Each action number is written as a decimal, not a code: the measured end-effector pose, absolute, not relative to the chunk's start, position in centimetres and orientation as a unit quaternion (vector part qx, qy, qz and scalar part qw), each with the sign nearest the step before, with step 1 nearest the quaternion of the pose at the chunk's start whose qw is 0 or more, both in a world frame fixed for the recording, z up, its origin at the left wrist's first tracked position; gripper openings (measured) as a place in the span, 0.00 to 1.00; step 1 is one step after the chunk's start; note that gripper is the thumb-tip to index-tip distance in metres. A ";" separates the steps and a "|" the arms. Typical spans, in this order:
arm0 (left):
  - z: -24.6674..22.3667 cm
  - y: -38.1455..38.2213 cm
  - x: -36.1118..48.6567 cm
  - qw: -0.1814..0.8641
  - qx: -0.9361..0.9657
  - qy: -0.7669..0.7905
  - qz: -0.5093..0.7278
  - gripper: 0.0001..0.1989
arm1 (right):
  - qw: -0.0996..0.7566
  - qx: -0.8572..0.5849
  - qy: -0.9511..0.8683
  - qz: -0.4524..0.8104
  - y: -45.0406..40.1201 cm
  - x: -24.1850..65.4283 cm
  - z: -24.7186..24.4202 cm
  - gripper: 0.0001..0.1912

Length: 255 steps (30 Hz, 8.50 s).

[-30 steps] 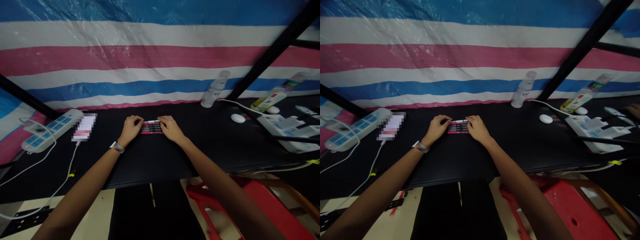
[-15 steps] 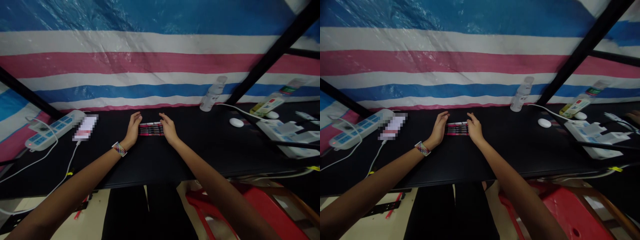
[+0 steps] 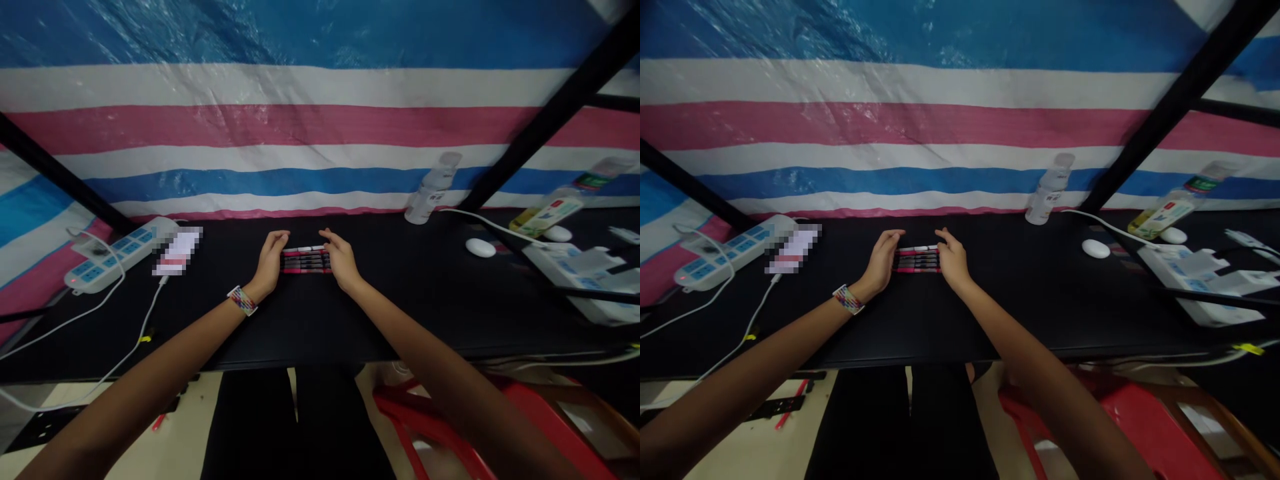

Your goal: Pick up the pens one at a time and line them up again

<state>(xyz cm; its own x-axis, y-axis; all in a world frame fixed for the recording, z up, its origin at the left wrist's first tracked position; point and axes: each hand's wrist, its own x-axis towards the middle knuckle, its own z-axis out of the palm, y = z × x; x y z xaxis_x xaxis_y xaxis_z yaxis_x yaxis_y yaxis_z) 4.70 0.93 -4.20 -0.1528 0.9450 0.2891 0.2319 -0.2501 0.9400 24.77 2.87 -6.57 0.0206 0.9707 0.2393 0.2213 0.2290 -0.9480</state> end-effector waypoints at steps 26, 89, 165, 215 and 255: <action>-3.4 -1.1 5.1 0.253 0.628 0.510 0.530 0.07 | 0.381 -0.324 -0.857 0.121 -3.8 27.7 -2.9 0.09; -2.7 6.6 2.0 0.300 0.663 0.463 0.507 0.17 | 0.547 -0.349 -0.533 0.543 8.6 27.1 -4.3 0.12; -3.8 8.3 0.7 0.404 0.581 0.438 0.554 0.09 | 0.648 -0.447 -0.410 0.460 9.3 28.1 -4.1 0.04; -3.3 7.5 1.4 0.388 0.649 0.403 0.516 0.15 | 0.582 -0.391 -0.472 0.535 7.3 25.9 -3.7 0.09; -3.0 7.0 1.8 0.345 0.662 0.421 0.515 0.13 | 0.572 -0.391 -0.497 0.522 7.1 25.8 -3.5 0.12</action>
<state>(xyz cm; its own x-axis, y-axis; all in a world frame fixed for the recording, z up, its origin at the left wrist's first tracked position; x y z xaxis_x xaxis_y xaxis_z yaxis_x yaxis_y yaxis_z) 1.77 7.03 -2.97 0.1160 0.9127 0.3919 0.2018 -0.4079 0.8904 25.78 7.13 -3.45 -0.0396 0.9862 0.1606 -0.2097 0.1489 -0.9664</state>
